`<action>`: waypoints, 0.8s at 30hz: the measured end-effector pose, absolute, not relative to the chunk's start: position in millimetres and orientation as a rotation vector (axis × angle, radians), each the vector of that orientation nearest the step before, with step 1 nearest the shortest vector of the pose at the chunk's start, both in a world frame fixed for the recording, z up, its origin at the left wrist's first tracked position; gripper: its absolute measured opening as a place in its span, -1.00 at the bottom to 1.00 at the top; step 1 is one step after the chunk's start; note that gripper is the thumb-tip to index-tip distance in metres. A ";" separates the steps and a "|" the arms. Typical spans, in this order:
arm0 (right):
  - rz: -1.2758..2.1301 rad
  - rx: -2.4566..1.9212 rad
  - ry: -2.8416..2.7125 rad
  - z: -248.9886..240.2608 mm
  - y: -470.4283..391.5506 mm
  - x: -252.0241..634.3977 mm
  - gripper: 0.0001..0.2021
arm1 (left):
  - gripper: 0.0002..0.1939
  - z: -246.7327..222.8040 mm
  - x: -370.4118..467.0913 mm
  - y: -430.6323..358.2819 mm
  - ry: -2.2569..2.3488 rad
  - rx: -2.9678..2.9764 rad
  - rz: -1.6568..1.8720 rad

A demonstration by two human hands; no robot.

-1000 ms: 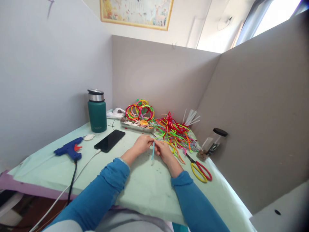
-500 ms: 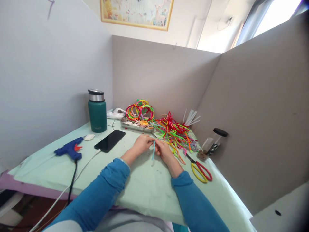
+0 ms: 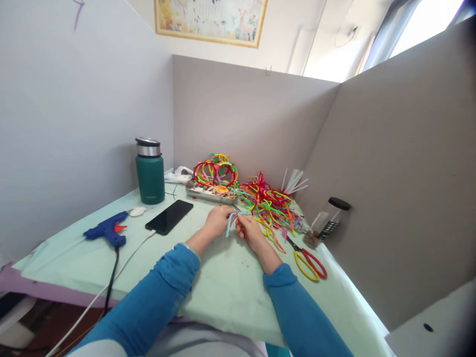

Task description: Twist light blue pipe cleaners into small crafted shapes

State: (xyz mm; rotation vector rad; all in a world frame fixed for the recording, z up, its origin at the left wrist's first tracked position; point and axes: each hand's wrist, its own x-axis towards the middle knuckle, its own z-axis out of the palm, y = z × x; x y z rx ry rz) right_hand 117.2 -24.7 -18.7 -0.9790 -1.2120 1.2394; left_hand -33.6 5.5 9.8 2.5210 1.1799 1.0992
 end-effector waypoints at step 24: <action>1.173 -0.971 -1.197 -19.2 -25.0 116.0 -0.68 | -0.76 15.1 -28.7 3.8 1.257 2.320 1.048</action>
